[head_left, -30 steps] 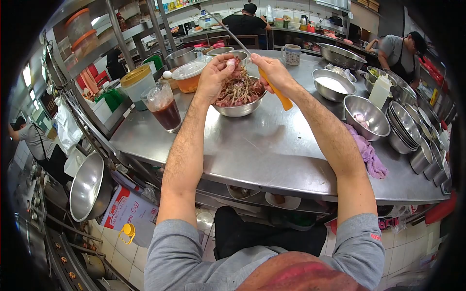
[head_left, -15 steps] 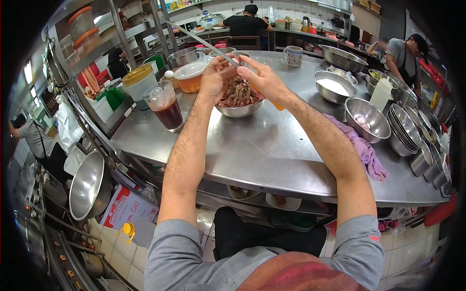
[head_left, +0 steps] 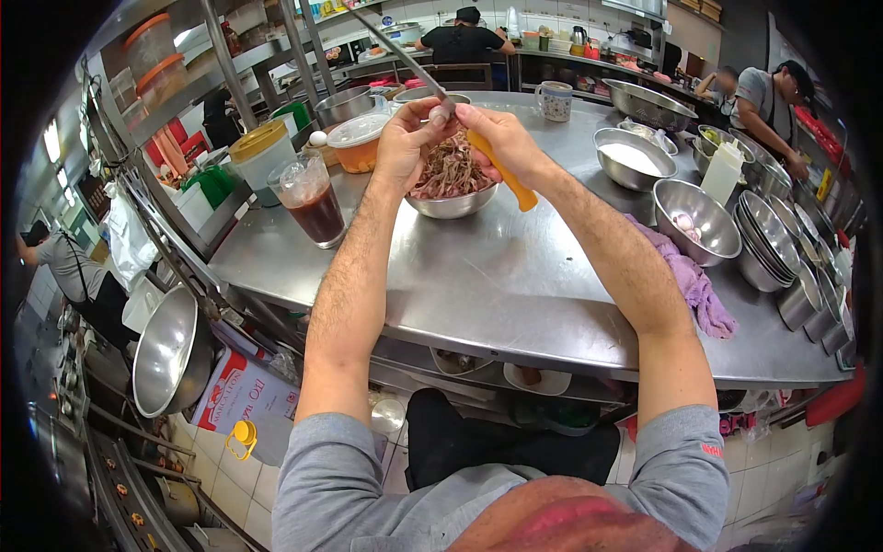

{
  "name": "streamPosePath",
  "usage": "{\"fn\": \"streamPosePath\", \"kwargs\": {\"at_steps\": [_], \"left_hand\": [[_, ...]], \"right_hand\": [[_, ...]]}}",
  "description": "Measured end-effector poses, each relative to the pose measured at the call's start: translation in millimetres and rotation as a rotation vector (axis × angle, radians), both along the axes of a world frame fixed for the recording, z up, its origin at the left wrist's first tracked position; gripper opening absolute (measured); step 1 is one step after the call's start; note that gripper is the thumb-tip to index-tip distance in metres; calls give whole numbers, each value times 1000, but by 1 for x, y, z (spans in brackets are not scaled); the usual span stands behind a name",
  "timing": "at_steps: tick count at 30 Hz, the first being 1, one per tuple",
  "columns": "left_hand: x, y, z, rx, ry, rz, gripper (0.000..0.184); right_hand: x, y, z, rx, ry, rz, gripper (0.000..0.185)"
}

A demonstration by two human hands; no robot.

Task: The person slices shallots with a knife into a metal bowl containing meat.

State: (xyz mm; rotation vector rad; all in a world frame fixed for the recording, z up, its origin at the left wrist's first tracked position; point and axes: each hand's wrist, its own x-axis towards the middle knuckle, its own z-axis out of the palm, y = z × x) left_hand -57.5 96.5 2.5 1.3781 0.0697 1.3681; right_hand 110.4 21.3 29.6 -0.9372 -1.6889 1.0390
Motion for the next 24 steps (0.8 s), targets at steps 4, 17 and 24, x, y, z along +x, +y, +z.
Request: {"fn": "streamPosePath", "kwargs": {"at_steps": [4, 17, 24], "left_hand": [[1, -2, 2, -39, 42, 13, 22], [-3, 1, 1, -48, 93, -42, 28], [-4, 2, 0, -70, 73, -72, 30]], "right_hand": [[-4, 3, -4, -18, 113, -33, 45], [2, 0, 0, 156, -27, -180, 44], [7, 13, -5, 158, -68, -286, 43]]}}
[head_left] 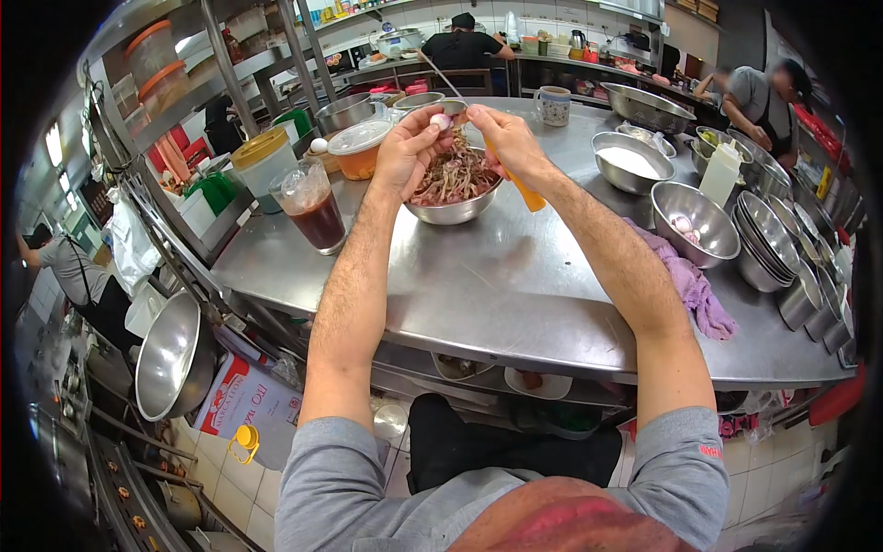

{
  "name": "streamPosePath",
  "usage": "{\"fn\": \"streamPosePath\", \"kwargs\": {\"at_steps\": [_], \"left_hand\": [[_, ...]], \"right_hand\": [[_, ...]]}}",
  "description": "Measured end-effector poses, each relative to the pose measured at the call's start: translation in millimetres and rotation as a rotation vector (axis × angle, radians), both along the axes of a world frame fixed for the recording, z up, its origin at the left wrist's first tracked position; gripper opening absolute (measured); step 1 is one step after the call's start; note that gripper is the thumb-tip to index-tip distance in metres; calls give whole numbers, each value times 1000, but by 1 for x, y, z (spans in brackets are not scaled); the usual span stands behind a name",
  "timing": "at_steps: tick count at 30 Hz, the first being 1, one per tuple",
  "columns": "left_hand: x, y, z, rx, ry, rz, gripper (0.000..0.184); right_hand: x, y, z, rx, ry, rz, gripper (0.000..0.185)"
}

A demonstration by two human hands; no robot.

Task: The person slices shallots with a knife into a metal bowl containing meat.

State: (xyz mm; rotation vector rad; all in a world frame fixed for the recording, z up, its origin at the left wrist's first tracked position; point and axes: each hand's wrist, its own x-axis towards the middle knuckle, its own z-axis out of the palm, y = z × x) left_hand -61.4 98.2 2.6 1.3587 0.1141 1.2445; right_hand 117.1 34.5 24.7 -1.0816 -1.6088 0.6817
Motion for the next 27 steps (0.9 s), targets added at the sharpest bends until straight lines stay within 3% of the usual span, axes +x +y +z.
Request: {"fn": "streamPosePath", "kwargs": {"at_steps": [3, 7, 12, 27], "left_hand": [[-1, -2, 2, -43, -43, -79, 29], [1, -3, 2, -5, -31, -9, 29], [3, 2, -1, 9, -65, 51, 23], [4, -7, 5, 2, -76, 103, 16]], "right_hand": [[1, 0, 1, 19, -25, -11, 42], [2, -2, 2, 16, -38, 45, 48], [-1, -14, 5, -12, -84, 141, 70], [-5, -6, -3, 254, -257, 101, 51]]}}
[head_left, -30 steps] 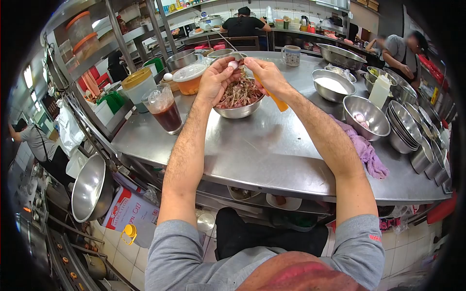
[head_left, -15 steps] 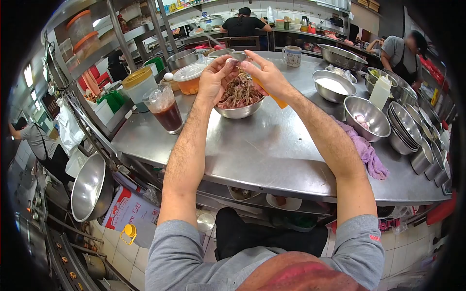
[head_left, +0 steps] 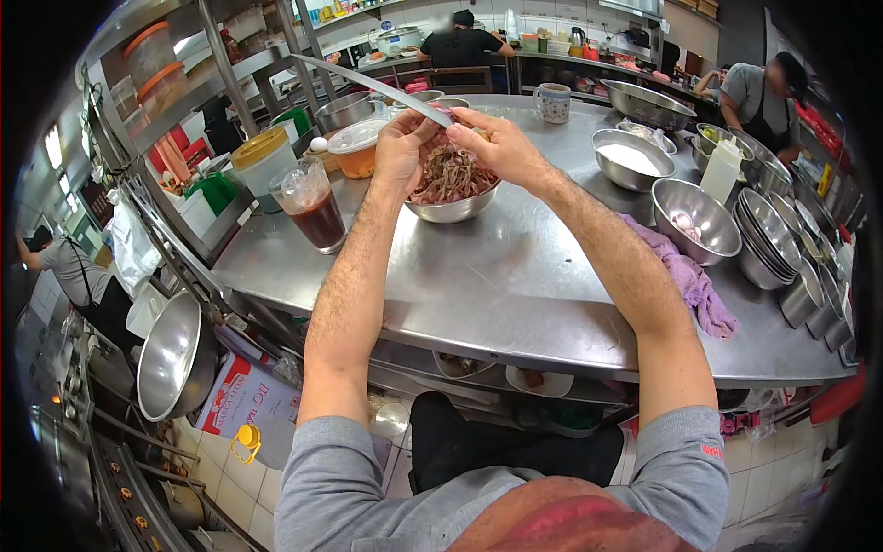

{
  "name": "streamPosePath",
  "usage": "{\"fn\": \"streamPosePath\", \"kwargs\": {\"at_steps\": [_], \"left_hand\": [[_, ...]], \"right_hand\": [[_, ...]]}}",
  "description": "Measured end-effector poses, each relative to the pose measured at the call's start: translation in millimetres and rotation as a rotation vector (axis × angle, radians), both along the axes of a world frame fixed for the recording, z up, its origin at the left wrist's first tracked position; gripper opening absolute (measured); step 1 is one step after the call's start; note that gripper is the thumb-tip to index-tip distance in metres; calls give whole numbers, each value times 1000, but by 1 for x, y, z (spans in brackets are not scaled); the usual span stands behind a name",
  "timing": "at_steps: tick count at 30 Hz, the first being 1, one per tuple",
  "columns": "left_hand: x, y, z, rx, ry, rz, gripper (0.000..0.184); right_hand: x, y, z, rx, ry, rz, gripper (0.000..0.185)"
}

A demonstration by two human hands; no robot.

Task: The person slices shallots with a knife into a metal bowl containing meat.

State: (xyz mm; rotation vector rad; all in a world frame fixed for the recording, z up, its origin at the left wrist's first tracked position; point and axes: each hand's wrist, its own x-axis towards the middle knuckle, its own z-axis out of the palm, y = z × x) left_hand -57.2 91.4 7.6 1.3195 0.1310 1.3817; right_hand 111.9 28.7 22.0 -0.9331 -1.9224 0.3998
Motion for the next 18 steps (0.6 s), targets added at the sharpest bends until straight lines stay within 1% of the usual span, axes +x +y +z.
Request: {"fn": "streamPosePath", "kwargs": {"at_steps": [4, 6, 7, 9, 10, 12, 13, 15, 16, 18], "left_hand": [[7, -4, 0, 24, -27, 37, 18], [10, -5, -1, 71, -14, 93, 19], [10, -5, 0, 70, -14, 92, 19], [9, -5, 0, 89, 72, 165, 24], [9, -6, 0, 88, 71, 166, 24], [10, -5, 1, 148, 111, 221, 26], [9, -5, 1, 148, 109, 221, 26], [7, -5, -1, 153, 57, 104, 29], [7, -4, -1, 155, 57, 103, 29], [6, -3, -2, 114, -20, -18, 31]], "right_hand": [[-1, 5, -5, 35, 36, 8, 51], [-4, 3, -4, 37, 139, -18, 52], [-3, 1, -3, 37, 138, -19, 52], [-5, -11, 4, -233, 263, 91, 48], [-5, -11, 5, -234, 262, 92, 48], [-5, -10, 7, -457, 516, 233, 42], [-3, -10, 8, -457, 515, 233, 42], [2, -12, 11, -639, 603, 287, 40], [3, -11, 11, -637, 604, 287, 40], [4, -9, 11, -676, 611, 323, 41]]}}
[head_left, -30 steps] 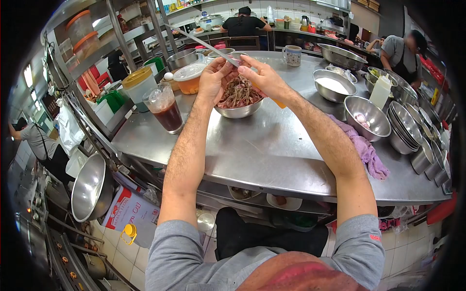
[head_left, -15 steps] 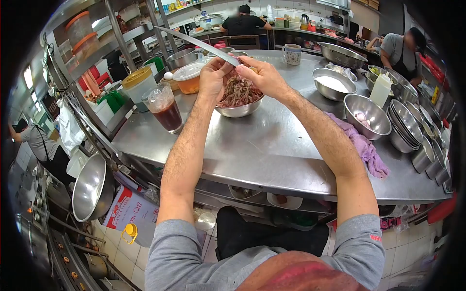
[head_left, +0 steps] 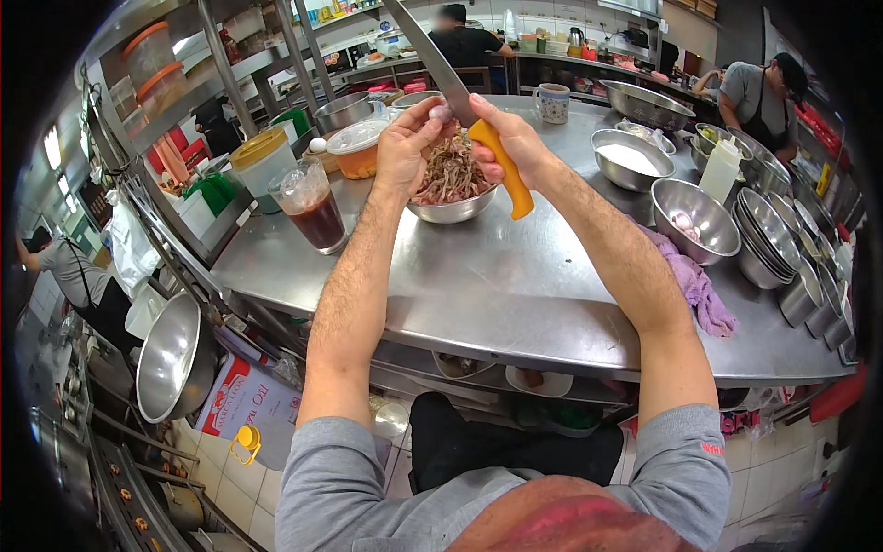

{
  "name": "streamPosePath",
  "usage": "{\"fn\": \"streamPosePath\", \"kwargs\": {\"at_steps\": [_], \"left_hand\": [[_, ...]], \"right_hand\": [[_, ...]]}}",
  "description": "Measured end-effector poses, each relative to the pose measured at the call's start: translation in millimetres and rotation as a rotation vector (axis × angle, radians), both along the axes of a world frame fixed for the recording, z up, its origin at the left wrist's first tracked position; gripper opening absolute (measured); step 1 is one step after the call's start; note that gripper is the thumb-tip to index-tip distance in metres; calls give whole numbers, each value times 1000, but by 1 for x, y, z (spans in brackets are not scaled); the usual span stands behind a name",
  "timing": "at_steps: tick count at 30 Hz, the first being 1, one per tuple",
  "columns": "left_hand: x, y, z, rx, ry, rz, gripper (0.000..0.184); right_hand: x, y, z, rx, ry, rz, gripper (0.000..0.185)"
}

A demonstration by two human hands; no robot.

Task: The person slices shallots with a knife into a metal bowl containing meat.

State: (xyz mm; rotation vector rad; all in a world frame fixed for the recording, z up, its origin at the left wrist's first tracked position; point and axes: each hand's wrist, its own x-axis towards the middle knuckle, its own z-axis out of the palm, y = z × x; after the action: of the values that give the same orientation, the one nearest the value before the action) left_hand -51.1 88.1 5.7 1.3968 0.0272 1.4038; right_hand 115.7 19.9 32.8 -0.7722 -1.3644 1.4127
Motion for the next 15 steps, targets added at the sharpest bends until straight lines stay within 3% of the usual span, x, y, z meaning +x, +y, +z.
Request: {"fn": "streamPosePath", "kwargs": {"at_steps": [4, 6, 9, 13, 15], "left_hand": [[6, -5, 1, -90, -37, -42, 30], [9, -6, 1, -120, -15, 58, 27], [7, -1, -2, -150, 74, 171, 25], [6, 3, -2, -129, 74, 182, 25], [6, 3, -2, -60, 74, 224, 26]], "right_hand": [[-5, -1, -1, 177, -137, -139, 46], [-7, 2, -4, 365, -259, -178, 46], [-9, 2, -6, 440, -307, -180, 45], [-11, -2, -4, 320, -256, -166, 43], [-13, -2, -4, 113, -96, -106, 42]]}}
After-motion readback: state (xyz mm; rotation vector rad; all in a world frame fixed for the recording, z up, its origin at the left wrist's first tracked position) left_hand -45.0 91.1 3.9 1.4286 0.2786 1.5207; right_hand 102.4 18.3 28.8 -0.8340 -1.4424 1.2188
